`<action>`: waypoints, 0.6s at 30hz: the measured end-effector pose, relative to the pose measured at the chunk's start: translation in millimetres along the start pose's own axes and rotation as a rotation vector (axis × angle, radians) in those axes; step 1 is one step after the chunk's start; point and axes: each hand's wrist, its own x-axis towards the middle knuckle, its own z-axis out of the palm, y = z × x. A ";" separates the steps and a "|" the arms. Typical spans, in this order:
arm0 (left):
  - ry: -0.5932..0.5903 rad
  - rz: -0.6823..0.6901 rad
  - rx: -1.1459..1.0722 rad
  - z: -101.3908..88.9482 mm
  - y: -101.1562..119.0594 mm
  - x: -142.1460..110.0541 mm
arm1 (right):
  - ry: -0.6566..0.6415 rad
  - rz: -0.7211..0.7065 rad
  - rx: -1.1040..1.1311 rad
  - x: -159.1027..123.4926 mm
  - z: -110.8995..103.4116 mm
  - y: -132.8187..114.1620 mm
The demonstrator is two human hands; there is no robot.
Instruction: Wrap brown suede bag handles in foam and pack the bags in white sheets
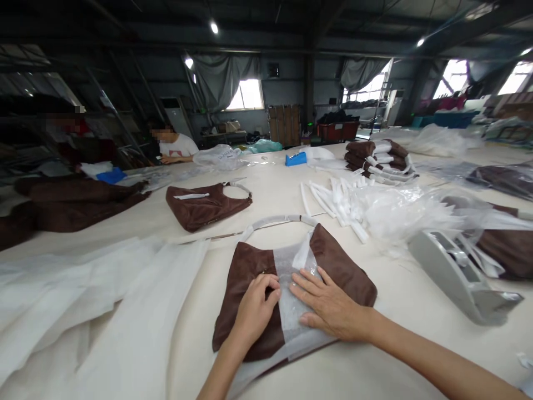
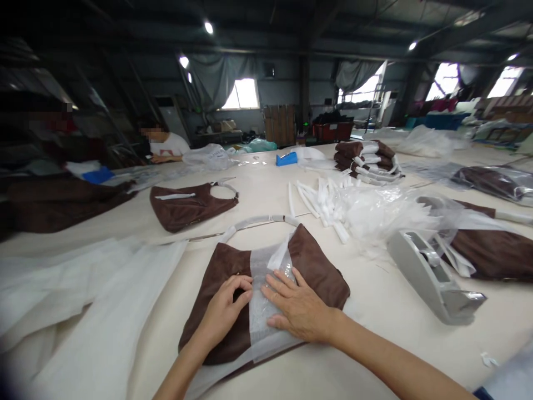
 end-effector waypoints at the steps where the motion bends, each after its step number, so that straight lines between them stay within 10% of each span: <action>1: 0.007 0.033 0.041 -2.9 3.1 -2.5 | 0.014 0.012 0.019 -4.1 -4.2 -2.5; 5: 0.068 0.155 0.384 9.8 8.8 -12.8 | 0.220 0.159 0.052 -29.4 -5.2 0.1; 11: -0.150 0.114 0.595 53.0 -9.9 -16.0 | 0.539 0.656 0.361 -60.2 8.0 52.2; 15: -0.140 0.107 0.420 31.3 -27.0 -24.1 | 0.482 0.914 0.695 -50.5 -6.6 78.6; 18: 0.184 0.042 0.269 1.3 -45.6 -10.8 | 0.439 0.976 0.886 -36.5 -24.8 85.3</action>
